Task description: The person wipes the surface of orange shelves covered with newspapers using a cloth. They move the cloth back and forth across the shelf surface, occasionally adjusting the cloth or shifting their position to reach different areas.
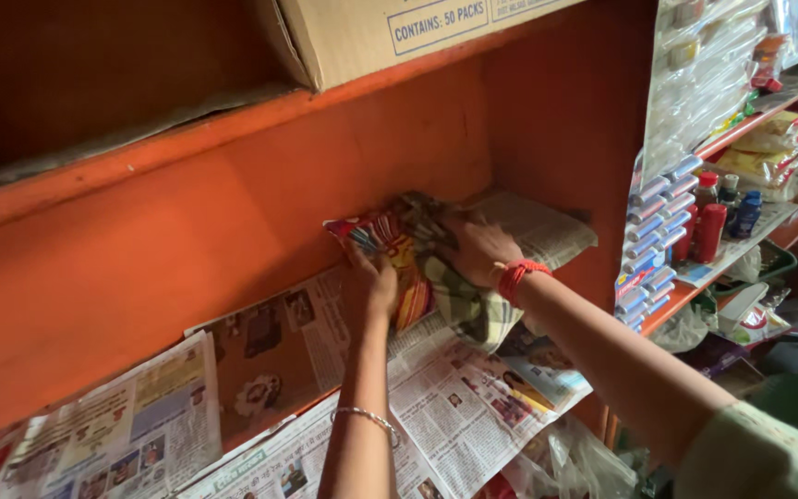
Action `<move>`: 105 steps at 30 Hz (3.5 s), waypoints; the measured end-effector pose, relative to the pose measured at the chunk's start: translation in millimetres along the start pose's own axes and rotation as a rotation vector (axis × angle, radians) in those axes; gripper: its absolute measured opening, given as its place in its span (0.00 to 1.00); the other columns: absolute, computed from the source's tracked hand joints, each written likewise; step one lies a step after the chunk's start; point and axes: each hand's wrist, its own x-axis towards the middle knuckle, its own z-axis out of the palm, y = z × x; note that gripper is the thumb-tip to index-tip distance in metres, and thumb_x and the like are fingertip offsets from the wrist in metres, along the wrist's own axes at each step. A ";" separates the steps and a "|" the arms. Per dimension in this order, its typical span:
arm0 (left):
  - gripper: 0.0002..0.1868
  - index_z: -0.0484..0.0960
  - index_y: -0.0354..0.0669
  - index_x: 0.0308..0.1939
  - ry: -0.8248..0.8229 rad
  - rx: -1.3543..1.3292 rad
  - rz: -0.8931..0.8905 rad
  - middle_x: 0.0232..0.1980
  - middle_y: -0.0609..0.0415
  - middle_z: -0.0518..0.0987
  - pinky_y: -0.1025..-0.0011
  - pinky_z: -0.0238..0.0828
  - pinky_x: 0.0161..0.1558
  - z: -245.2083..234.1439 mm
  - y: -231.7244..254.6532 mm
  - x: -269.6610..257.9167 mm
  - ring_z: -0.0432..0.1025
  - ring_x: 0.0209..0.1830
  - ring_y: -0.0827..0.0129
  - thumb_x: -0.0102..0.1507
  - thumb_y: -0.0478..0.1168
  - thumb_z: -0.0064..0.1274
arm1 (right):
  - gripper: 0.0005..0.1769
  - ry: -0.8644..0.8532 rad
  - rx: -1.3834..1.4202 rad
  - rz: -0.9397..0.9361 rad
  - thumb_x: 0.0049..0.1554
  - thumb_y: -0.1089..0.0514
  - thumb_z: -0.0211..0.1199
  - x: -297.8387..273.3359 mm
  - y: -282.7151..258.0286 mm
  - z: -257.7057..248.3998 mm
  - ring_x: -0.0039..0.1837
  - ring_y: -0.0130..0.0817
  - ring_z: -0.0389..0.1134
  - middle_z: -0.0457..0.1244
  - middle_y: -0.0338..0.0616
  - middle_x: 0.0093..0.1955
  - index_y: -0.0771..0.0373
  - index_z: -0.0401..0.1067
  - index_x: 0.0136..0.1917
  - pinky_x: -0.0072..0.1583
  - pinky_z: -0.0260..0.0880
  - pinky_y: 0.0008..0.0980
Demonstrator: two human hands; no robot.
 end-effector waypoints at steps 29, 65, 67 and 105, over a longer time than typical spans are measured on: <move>0.38 0.56 0.60 0.77 -0.062 0.133 0.057 0.81 0.55 0.54 0.46 0.70 0.58 -53.5 23.6 -63.7 0.71 0.61 0.41 0.63 0.58 0.40 | 0.24 -0.125 -0.101 0.003 0.57 0.48 0.49 58.2 -38.8 40.3 0.74 0.46 0.58 0.64 0.43 0.69 0.37 0.76 0.63 0.74 0.38 0.59; 0.34 0.65 0.59 0.71 -0.005 0.053 0.056 0.65 0.42 0.76 0.47 0.74 0.54 -63.4 38.7 -75.9 0.75 0.56 0.40 0.62 0.60 0.43 | 0.21 -0.139 -0.111 -0.050 0.59 0.44 0.52 57.0 -8.7 58.4 0.65 0.53 0.66 0.67 0.49 0.64 0.45 0.75 0.62 0.66 0.60 0.50; 0.36 0.67 0.53 0.68 0.128 0.028 0.203 0.72 0.42 0.69 0.48 0.73 0.53 -58.4 34.2 -72.1 0.73 0.60 0.43 0.59 0.61 0.48 | 0.20 -0.095 -0.270 0.012 0.61 0.44 0.51 47.3 -20.4 44.5 0.67 0.51 0.66 0.67 0.48 0.64 0.43 0.76 0.62 0.68 0.60 0.52; 0.27 0.74 0.50 0.64 0.053 0.139 0.041 0.63 0.41 0.76 0.46 0.73 0.51 -50.8 32.1 -69.9 0.76 0.50 0.39 0.62 0.53 0.52 | 0.24 -0.487 -0.023 -0.337 0.63 0.47 0.50 10.3 -32.9 -15.7 0.63 0.51 0.69 0.67 0.50 0.64 0.37 0.69 0.72 0.66 0.66 0.47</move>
